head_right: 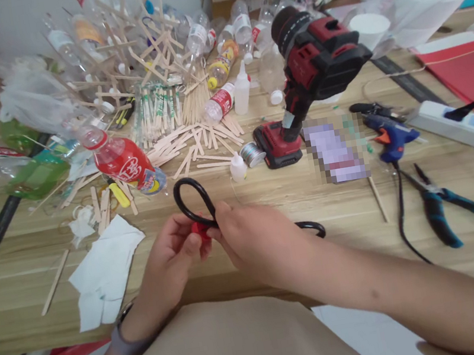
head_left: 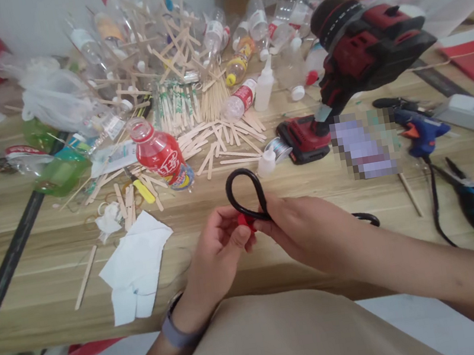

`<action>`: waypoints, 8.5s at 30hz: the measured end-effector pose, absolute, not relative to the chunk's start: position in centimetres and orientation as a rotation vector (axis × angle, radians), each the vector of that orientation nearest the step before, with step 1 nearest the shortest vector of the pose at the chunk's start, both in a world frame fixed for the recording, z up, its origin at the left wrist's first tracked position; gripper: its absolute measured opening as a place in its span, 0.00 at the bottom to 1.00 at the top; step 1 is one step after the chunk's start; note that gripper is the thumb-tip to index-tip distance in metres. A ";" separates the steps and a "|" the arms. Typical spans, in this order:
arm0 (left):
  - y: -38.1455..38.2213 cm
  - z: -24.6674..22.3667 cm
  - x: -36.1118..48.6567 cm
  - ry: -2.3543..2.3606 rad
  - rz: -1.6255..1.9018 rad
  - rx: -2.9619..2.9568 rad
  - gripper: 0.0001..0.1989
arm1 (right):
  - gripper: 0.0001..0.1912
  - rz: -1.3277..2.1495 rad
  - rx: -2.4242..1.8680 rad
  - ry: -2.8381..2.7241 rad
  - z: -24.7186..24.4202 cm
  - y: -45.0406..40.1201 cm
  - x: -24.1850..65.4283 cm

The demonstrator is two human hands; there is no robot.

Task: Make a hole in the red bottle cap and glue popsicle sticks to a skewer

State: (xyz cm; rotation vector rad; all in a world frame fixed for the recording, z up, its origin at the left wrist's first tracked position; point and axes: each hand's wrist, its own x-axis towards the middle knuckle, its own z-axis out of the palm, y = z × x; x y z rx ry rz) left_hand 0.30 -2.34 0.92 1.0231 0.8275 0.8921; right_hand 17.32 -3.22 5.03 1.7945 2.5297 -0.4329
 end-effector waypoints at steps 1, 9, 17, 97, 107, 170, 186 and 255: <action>-2.4 0.8 0.3 0.838 0.918 1.077 0.13 | 0.12 -0.483 1.793 2.527 5.0 -3.3 17.3; -3.2 -0.9 0.0 0.750 1.276 1.445 0.11 | 0.08 -0.976 1.804 2.593 5.5 -3.2 17.4; -2.8 0.3 0.2 0.851 1.169 1.174 0.06 | 0.08 -0.379 1.800 2.628 5.7 -3.3 17.3; -2.2 1.1 -0.2 0.910 1.040 1.413 0.10 | 0.09 -0.796 1.822 2.564 5.8 -3.5 17.0; -2.2 0.0 -0.8 0.751 0.867 0.958 0.14 | 0.04 -0.328 1.582 2.727 6.9 -2.9 17.5; -1.8 1.9 0.4 0.752 1.070 0.833 0.19 | 0.08 -0.869 2.098 2.911 6.5 -3.2 19.1; -2.2 1.6 0.3 0.718 1.077 0.799 0.18 | 0.09 -0.710 1.839 2.908 6.7 -3.2 18.0; -2.0 0.7 -0.3 0.842 0.945 1.000 0.19 | 0.06 -0.164 1.532 2.708 6.5 -4.3 16.8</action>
